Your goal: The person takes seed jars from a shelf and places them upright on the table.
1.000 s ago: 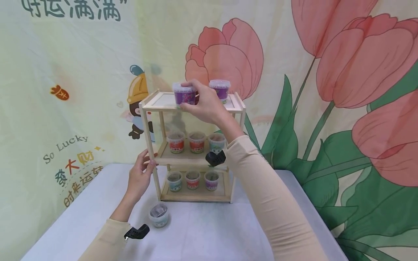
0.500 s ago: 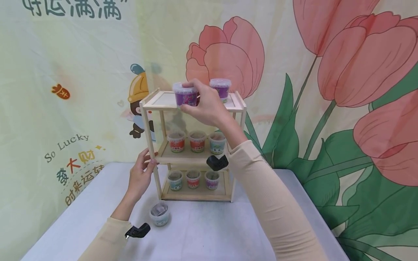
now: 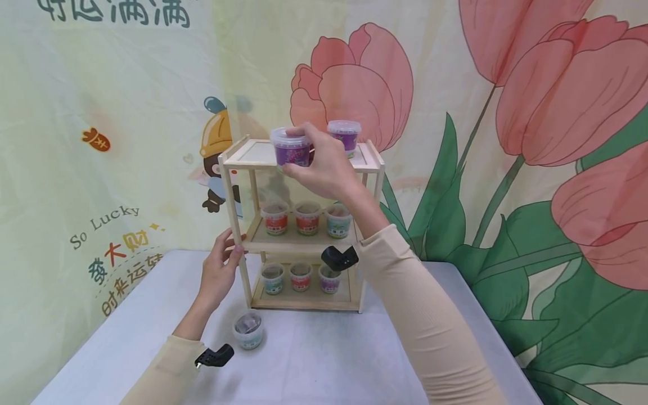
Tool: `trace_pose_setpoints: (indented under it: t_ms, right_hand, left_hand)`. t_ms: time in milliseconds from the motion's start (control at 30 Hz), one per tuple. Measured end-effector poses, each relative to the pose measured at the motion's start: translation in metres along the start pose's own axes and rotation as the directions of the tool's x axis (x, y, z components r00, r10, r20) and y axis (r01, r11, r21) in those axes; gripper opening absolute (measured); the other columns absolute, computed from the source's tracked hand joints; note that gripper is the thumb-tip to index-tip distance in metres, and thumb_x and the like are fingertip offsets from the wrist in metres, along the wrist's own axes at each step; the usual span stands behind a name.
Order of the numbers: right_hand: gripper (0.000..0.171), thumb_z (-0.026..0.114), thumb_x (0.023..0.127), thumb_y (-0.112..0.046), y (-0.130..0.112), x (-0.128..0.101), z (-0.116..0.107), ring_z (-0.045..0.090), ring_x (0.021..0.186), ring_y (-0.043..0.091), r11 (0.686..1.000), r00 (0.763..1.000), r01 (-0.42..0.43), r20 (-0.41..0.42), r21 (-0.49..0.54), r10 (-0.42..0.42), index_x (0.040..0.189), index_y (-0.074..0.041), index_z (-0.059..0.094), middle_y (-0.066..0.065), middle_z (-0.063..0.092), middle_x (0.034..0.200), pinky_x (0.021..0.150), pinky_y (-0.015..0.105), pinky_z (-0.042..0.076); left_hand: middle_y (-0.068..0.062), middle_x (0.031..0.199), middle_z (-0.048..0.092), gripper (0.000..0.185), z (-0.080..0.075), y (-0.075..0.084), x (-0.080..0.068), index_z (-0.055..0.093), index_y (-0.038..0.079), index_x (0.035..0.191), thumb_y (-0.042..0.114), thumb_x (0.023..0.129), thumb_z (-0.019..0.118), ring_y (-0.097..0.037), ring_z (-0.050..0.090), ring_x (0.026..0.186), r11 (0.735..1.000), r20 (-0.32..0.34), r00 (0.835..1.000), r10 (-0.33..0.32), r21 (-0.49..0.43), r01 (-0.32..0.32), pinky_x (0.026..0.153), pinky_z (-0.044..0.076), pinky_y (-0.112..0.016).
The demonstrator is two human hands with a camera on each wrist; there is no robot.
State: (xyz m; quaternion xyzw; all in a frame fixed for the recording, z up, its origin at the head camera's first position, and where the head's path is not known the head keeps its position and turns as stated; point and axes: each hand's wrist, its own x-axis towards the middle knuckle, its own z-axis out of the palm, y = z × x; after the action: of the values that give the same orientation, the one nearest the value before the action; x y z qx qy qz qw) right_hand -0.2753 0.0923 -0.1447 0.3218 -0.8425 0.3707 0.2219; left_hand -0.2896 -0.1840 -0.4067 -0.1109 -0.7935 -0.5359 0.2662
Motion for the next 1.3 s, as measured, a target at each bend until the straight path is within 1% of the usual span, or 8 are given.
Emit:
trace_pose_setpoints:
  t_ms: [267,367,467,600,700,933,1167,1300]
  right_hand:
    - [0.061,0.086,0.088,-0.018,-0.001,-0.006,-0.002,0.071,0.099,0.024,1.0,0.999,0.013,-0.033,-0.003,-0.013,0.143,-0.014,0.061,0.012,0.07,0.123,0.089,0.036,0.058]
    - [0.061,0.088,0.086,-0.016,-0.001,-0.01,-0.003,0.071,0.096,0.024,1.0,0.998,0.02,-0.054,0.012,-0.019,0.141,-0.012,0.063,0.012,0.071,0.121,0.088,0.036,0.058]
    - [0.059,0.088,0.084,-0.013,-0.001,-0.015,-0.001,0.073,0.094,0.024,0.999,0.998,0.041,-0.058,0.022,-0.04,0.138,-0.01,0.065,0.013,0.072,0.12,0.088,0.037,0.06]
    - [0.058,0.088,0.085,-0.013,0.004,-0.021,0.006,0.074,0.096,0.025,0.998,0.998,0.06,-0.036,0.026,-0.059,0.138,-0.008,0.064,0.015,0.073,0.123,0.09,0.041,0.061]
    - [0.058,0.088,0.086,-0.012,0.008,-0.028,0.011,0.073,0.098,0.024,0.998,0.998,0.054,-0.039,0.035,-0.052,0.139,-0.008,0.064,0.013,0.072,0.125,0.092,0.042,0.061]
    - [0.057,0.088,0.086,-0.011,0.013,-0.045,0.023,0.073,0.096,0.023,0.998,0.998,0.056,-0.035,0.039,-0.055,0.138,-0.01,0.064,0.01,0.072,0.124,0.089,0.037,0.061]
    - [0.056,0.088,0.085,-0.009,0.022,-0.062,0.038,0.071,0.095,0.025,0.996,0.999,0.035,-0.029,0.084,-0.033,0.137,-0.01,0.065,0.009,0.07,0.124,0.086,0.036,0.06]
    - [0.056,0.089,0.085,-0.009,0.028,-0.072,0.046,0.072,0.096,0.024,0.995,0.999,0.017,-0.032,0.097,-0.014,0.136,-0.01,0.065,0.009,0.069,0.124,0.086,0.036,0.061]
  left_hand:
    - [-0.014,0.138,0.065,0.05,0.0,0.0,0.0,0.045,0.024,0.159,0.026,0.111,0.059,-0.035,0.07,0.119,1.0,0.006,1.0,0.002,0.004,-0.002,0.098,0.057,-0.06]
    - [-0.015,0.138,0.065,0.051,0.0,0.001,0.001,0.045,0.025,0.159,0.027,0.11,0.059,-0.035,0.07,0.119,1.0,0.005,1.0,0.003,-0.001,-0.003,0.097,0.057,-0.06]
    - [-0.014,0.138,0.065,0.051,0.0,0.001,0.002,0.044,0.027,0.159,0.029,0.11,0.06,-0.035,0.07,0.119,1.0,0.01,1.0,0.003,-0.002,-0.003,0.097,0.057,-0.06]
    - [-0.014,0.138,0.065,0.051,0.0,0.001,0.003,0.044,0.026,0.159,0.029,0.11,0.059,-0.034,0.07,0.119,1.0,0.013,1.0,0.003,0.007,-0.003,0.097,0.057,-0.061]
    - [-0.014,0.138,0.065,0.051,0.0,0.001,0.003,0.044,0.025,0.159,0.029,0.11,0.059,-0.034,0.07,0.119,1.0,0.011,1.0,0.006,0.008,-0.006,0.097,0.057,-0.061]
    - [-0.015,0.139,0.065,0.05,-0.001,0.001,0.002,0.044,0.027,0.159,0.029,0.111,0.058,-0.034,0.07,0.119,1.0,0.005,1.0,0.007,0.006,-0.007,0.096,0.057,-0.059]
    - [-0.014,0.138,0.065,0.049,-0.001,0.0,0.002,0.044,0.029,0.159,0.029,0.111,0.058,-0.034,0.069,0.119,1.0,0.004,1.0,0.006,0.002,-0.006,0.097,0.057,-0.059]
    - [-0.013,0.139,0.065,0.049,0.0,0.0,0.002,0.044,0.029,0.159,0.028,0.112,0.057,-0.033,0.069,0.119,1.0,0.005,1.0,0.005,0.003,-0.005,0.097,0.056,-0.058]
